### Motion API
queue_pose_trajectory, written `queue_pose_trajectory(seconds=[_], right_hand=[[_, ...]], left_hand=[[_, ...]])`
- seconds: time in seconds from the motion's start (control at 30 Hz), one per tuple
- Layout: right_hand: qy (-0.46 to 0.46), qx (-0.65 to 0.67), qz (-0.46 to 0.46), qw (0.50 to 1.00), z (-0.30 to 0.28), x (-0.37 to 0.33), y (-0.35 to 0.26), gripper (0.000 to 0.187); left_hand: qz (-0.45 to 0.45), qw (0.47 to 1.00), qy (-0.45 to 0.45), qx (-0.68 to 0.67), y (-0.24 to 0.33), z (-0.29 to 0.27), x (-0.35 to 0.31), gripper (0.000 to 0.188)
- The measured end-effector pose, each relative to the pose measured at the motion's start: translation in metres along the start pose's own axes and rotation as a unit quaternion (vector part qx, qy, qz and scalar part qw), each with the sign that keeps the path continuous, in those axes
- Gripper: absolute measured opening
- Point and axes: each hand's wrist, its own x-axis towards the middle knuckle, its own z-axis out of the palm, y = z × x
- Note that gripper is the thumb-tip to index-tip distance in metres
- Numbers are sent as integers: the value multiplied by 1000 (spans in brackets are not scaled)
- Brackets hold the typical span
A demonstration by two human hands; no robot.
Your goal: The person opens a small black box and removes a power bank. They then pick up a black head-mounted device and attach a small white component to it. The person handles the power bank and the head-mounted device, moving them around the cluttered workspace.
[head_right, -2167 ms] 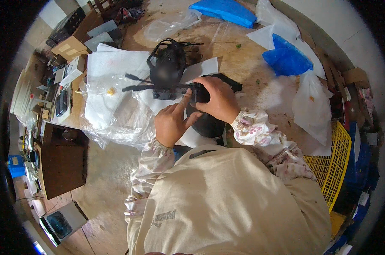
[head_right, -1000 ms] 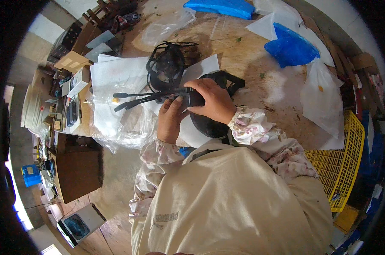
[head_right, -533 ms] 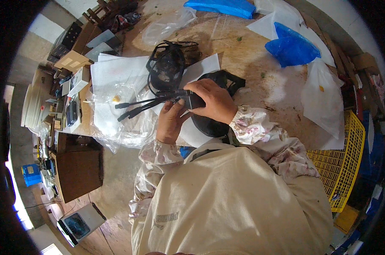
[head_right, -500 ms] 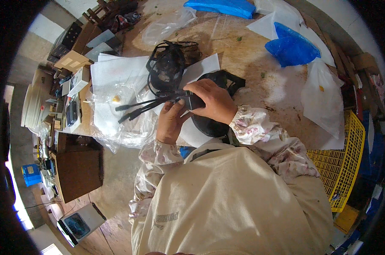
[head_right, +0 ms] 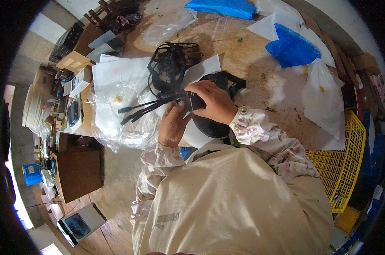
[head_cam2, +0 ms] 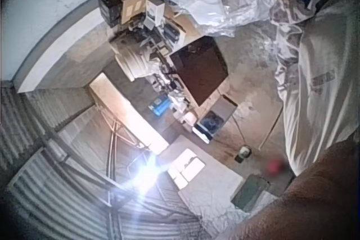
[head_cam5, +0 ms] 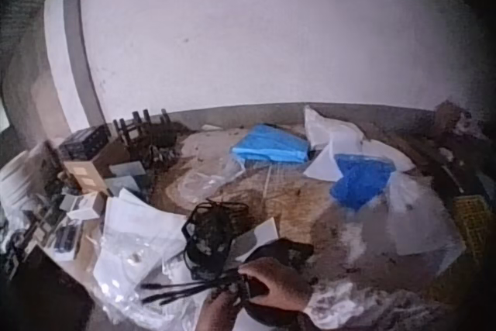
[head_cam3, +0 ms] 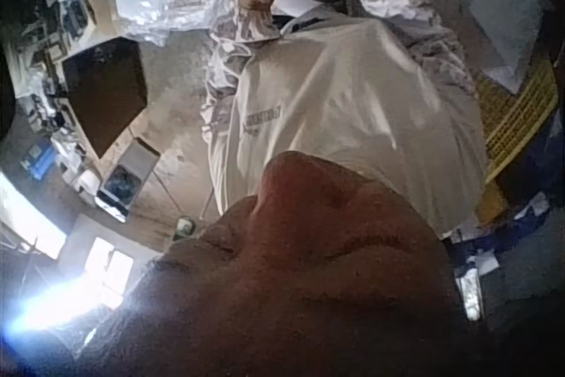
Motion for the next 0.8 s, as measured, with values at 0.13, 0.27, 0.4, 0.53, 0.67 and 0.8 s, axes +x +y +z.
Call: queue_pose_trajectory(seconds=[0.13,0.27,0.4,0.53,0.67,0.8], right_hand=[[0,15,54,998,1,-6,6,60],[26,137,151,979,14,-22,33,63],[78,305,318,894,33,-61,83,65],[49,349,502,790,44,-82,92,67],[66,332,553,761,69,-102,114,77],[15,248,523,815,63,-95,108,78]], left_hand=[[-10,999,12,32,-5,0,-1,28],[0,991,1,135,-18,-15,-7,40],[-18,970,-33,239,-28,-41,-29,41],[-65,966,21,248,-34,-77,-59,40],[-73,965,78,240,-32,-102,-82,37],[-64,962,88,250,-17,-115,-87,40]])
